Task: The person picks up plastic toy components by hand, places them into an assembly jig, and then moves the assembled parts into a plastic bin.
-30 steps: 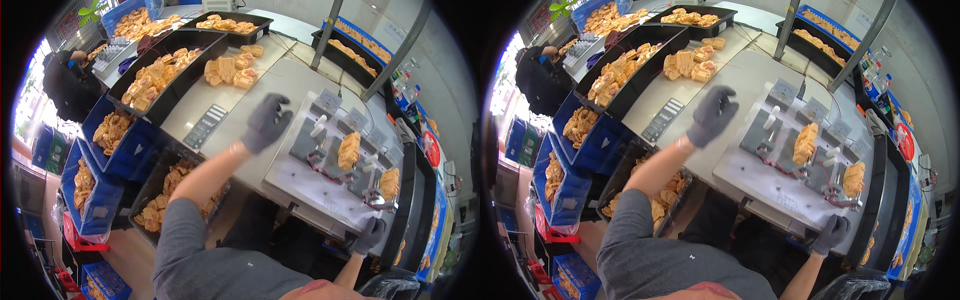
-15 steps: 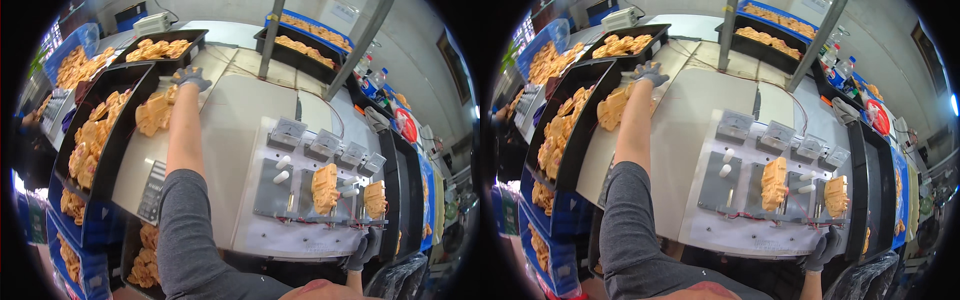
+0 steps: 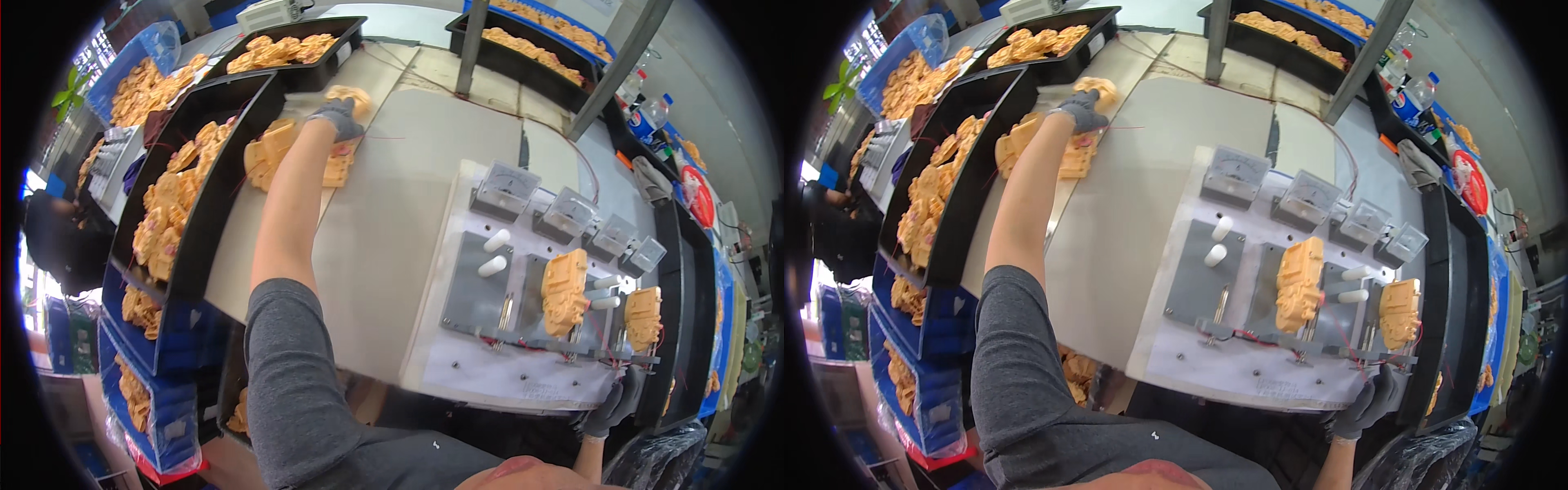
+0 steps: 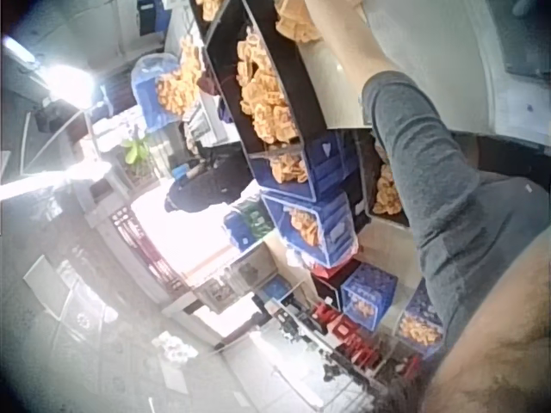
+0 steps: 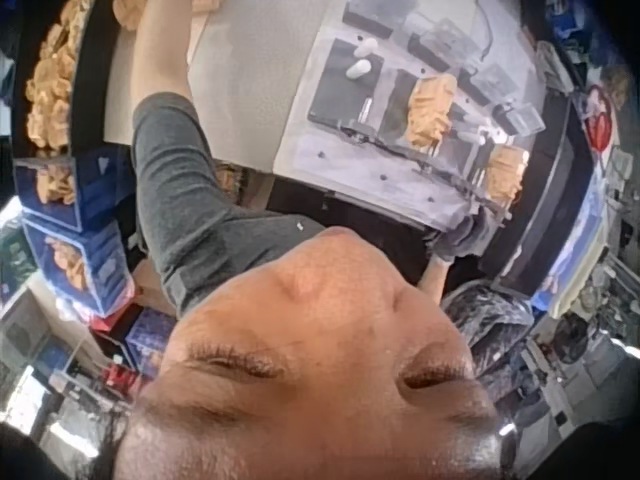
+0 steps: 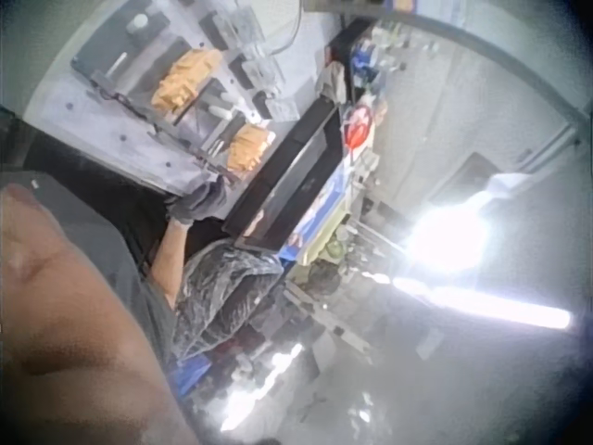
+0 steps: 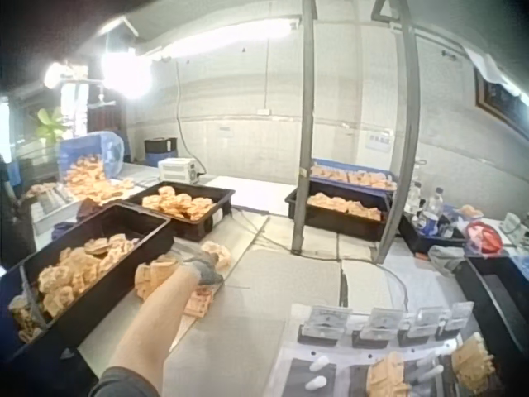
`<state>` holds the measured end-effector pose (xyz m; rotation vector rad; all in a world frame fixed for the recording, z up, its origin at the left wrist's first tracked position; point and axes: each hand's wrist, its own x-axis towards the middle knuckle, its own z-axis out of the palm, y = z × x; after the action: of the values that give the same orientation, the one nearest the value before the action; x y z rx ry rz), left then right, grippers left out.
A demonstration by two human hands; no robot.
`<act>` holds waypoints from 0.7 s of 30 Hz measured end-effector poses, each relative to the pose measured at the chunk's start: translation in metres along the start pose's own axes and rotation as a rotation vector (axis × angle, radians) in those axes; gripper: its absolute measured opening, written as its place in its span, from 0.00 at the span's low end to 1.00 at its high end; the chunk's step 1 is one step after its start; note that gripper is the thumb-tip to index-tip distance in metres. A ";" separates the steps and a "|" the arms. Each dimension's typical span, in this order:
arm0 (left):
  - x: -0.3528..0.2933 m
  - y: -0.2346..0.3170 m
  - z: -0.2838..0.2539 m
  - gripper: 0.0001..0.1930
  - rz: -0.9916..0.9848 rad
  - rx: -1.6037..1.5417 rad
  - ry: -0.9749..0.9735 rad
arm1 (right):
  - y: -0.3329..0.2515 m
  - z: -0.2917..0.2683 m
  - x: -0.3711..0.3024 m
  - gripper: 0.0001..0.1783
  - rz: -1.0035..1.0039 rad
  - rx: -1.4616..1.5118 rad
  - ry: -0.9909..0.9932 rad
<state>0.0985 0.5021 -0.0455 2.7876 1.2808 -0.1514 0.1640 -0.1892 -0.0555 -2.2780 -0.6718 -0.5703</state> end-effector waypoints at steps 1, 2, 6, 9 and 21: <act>-0.009 0.001 -0.003 0.36 0.058 -0.027 -0.050 | 0.001 0.001 0.000 0.23 -0.015 0.016 0.029; -0.019 0.006 -0.007 0.33 0.121 -0.056 -0.100 | 0.001 0.001 0.000 0.22 -0.006 0.041 0.039; -0.075 0.011 -0.005 0.27 0.177 -0.026 -0.044 | 0.006 0.001 -0.003 0.21 0.024 0.080 0.033; -0.120 0.013 -0.002 0.23 0.252 -0.064 -0.086 | 0.015 0.002 -0.002 0.20 -0.111 0.007 0.067; -0.252 -0.002 0.007 0.09 0.155 -0.803 0.750 | 0.003 -0.002 0.003 0.17 -0.179 -0.040 0.085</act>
<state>-0.0663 0.3130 -0.0226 2.2163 0.8760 1.2172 0.1675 -0.1917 -0.0536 -2.2302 -0.8343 -0.7679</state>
